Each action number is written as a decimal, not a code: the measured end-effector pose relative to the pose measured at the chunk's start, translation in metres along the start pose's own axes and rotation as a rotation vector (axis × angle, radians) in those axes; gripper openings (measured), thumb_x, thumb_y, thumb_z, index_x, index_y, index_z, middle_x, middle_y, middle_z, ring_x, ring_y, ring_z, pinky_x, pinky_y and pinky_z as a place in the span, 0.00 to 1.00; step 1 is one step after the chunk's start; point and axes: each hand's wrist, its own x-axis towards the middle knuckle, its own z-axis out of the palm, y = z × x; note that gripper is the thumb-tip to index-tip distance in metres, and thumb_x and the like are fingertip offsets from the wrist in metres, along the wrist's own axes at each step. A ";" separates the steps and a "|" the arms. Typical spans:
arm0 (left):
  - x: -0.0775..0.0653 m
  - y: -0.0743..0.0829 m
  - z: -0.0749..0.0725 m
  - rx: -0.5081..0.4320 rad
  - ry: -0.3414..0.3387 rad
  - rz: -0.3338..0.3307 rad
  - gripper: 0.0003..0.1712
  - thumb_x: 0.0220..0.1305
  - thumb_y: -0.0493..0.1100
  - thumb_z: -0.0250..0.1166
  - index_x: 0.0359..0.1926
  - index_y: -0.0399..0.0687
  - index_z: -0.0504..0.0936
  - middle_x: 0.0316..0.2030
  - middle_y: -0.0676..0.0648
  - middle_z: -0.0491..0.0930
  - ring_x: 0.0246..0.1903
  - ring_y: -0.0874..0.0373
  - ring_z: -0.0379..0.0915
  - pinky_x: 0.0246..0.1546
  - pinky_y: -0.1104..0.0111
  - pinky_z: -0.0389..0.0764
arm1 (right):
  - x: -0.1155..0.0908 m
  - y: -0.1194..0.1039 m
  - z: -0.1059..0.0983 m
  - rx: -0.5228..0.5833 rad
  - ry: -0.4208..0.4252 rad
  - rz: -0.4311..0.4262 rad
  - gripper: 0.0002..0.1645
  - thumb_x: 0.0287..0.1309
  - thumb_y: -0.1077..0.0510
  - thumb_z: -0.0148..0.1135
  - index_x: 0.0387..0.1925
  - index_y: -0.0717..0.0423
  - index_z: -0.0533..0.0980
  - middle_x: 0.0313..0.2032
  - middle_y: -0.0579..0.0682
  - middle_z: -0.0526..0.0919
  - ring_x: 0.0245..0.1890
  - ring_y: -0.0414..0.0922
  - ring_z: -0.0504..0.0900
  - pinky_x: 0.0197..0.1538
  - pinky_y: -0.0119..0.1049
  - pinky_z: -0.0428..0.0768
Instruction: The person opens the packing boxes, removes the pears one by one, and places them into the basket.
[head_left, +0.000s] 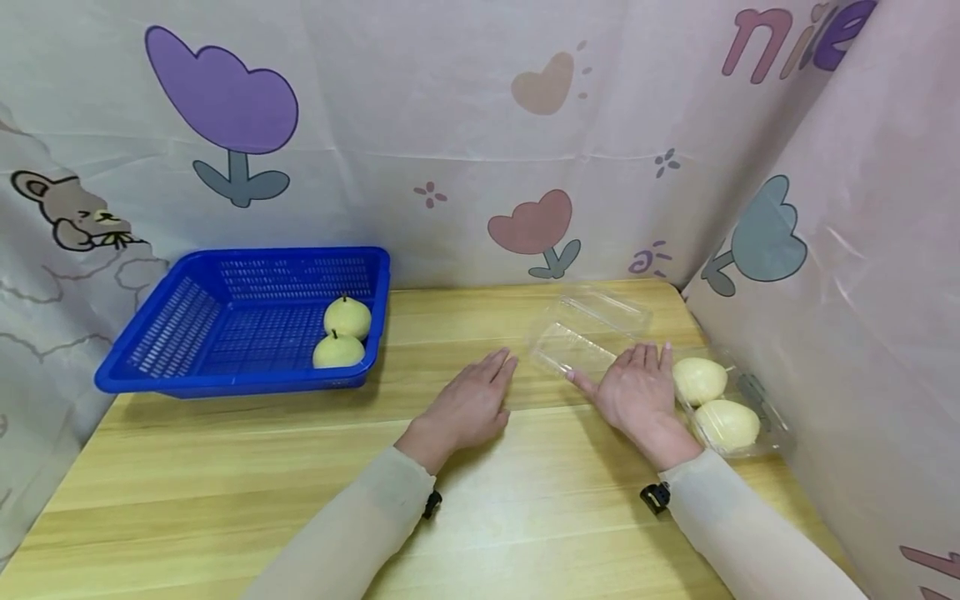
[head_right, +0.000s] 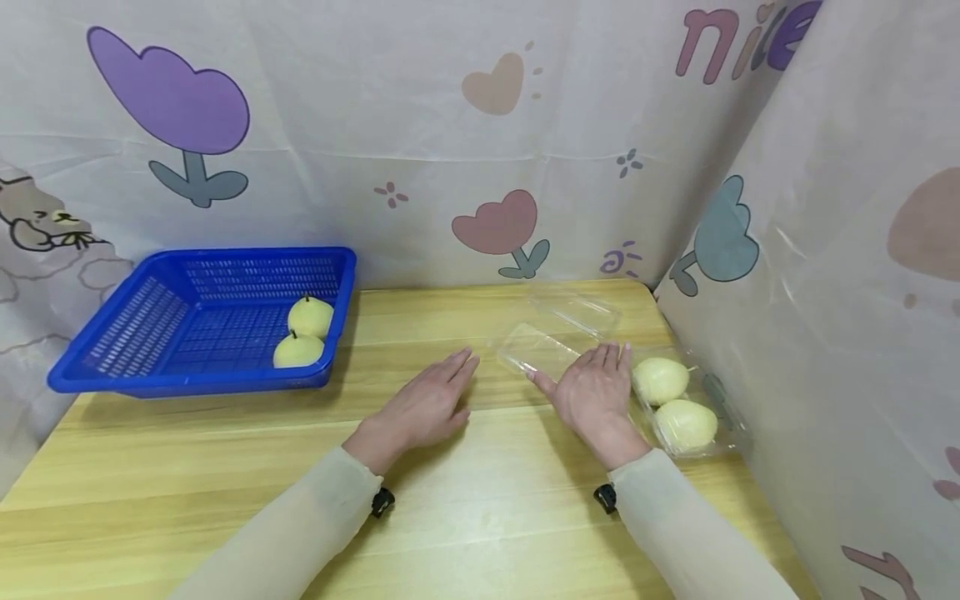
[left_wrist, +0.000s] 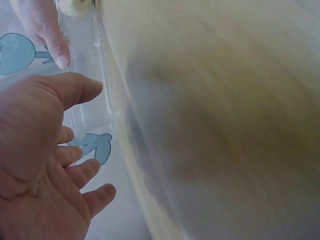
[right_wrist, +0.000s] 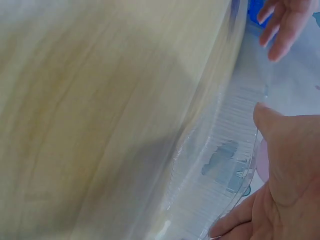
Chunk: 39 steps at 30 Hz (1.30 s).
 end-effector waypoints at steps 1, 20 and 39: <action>-0.002 -0.001 0.000 -0.009 -0.005 -0.005 0.45 0.78 0.50 0.60 0.84 0.42 0.49 0.84 0.40 0.46 0.83 0.45 0.45 0.82 0.52 0.55 | 0.001 0.000 0.000 -0.009 0.008 0.002 0.72 0.70 0.17 0.34 0.66 0.89 0.62 0.69 0.86 0.62 0.74 0.77 0.60 0.80 0.71 0.39; -0.035 -0.020 0.000 -0.126 -0.020 -0.100 0.44 0.77 0.51 0.62 0.84 0.43 0.54 0.84 0.43 0.51 0.83 0.48 0.47 0.82 0.54 0.54 | 0.038 0.022 0.003 -0.036 0.120 0.031 0.51 0.76 0.25 0.42 0.14 0.64 0.71 0.20 0.65 0.77 0.41 0.70 0.84 0.76 0.77 0.46; -0.093 -0.039 0.001 -0.114 0.031 -0.191 0.43 0.74 0.54 0.66 0.80 0.38 0.63 0.80 0.37 0.60 0.81 0.40 0.51 0.79 0.39 0.55 | 0.024 0.025 -0.007 0.143 0.209 0.039 0.55 0.75 0.26 0.46 0.52 0.82 0.74 0.59 0.78 0.76 0.67 0.73 0.70 0.80 0.71 0.40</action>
